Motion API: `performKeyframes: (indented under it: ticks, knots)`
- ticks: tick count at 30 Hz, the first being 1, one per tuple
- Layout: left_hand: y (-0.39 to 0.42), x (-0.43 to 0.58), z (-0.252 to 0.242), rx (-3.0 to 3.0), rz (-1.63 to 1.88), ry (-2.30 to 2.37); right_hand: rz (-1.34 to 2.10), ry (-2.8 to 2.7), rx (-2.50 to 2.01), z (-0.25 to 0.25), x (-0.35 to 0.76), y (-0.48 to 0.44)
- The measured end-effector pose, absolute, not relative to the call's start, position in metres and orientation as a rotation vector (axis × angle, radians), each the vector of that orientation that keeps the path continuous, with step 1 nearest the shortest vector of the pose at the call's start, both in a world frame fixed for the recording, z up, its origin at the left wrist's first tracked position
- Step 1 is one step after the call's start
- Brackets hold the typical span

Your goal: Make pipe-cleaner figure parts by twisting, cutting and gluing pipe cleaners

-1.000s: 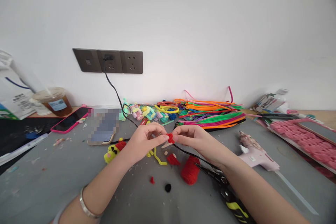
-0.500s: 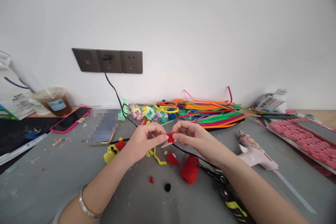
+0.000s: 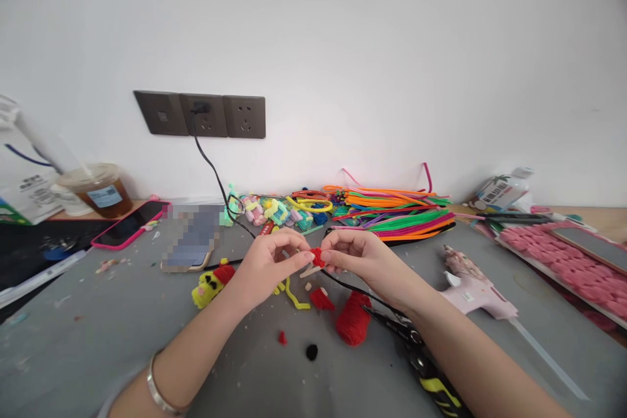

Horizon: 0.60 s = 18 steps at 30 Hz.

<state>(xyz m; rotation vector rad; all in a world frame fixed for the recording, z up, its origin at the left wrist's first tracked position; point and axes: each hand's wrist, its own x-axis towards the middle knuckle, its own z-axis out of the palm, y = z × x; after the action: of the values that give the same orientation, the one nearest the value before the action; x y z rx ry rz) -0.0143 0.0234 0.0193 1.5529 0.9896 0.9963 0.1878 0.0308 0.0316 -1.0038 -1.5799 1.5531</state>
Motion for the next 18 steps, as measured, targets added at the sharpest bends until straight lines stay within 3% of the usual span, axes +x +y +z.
performKeyframes:
  ticks: [18]
  knots:
    - [0.0234, -0.0132, 0.0159, 1.535, 1.048, 0.931, 1.573, -1.563, -0.930, 0.0354, 0.1865, 0.0300]
